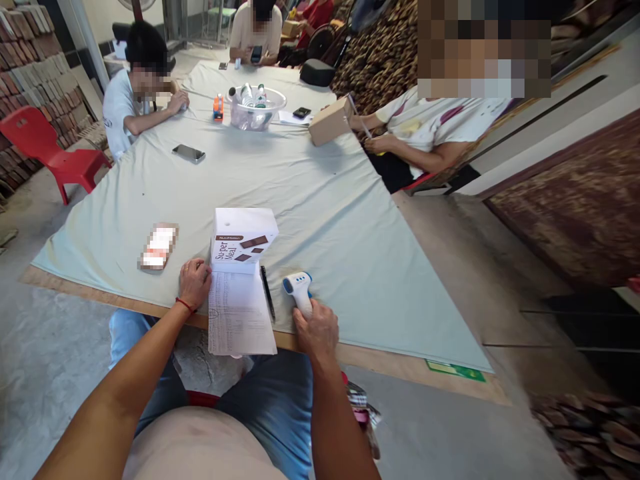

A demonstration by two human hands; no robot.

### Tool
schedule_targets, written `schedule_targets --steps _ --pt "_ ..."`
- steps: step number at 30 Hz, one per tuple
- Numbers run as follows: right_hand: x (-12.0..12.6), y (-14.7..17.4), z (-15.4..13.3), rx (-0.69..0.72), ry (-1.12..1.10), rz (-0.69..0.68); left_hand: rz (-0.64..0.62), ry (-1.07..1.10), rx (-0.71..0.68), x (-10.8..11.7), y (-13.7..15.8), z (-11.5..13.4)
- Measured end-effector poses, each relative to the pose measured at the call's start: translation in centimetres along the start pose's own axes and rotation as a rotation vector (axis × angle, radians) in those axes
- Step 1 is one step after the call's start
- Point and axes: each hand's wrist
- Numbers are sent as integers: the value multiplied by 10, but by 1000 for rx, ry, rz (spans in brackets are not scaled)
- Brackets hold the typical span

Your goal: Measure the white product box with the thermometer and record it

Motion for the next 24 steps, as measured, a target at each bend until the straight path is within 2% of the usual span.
schedule_targets --steps 10,18,22,24 --pt "-13 2 6 12 -64 84 3 5 5 -1 1 1" --pt "-14 6 6 28 -121 134 -1 9 5 1 0 2" --pt "-11 1 4 -24 -209 110 -2 9 3 0 1 0" --pt "-7 -2 -1 -90 -326 86 6 19 0 -1 0 -2"
Point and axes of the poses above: each hand's wrist, its own y-axis away from the middle knuckle, its own x-axis out of the back of the hand, z = x × y, and after that the axes turned 1 degree about z, right-handed
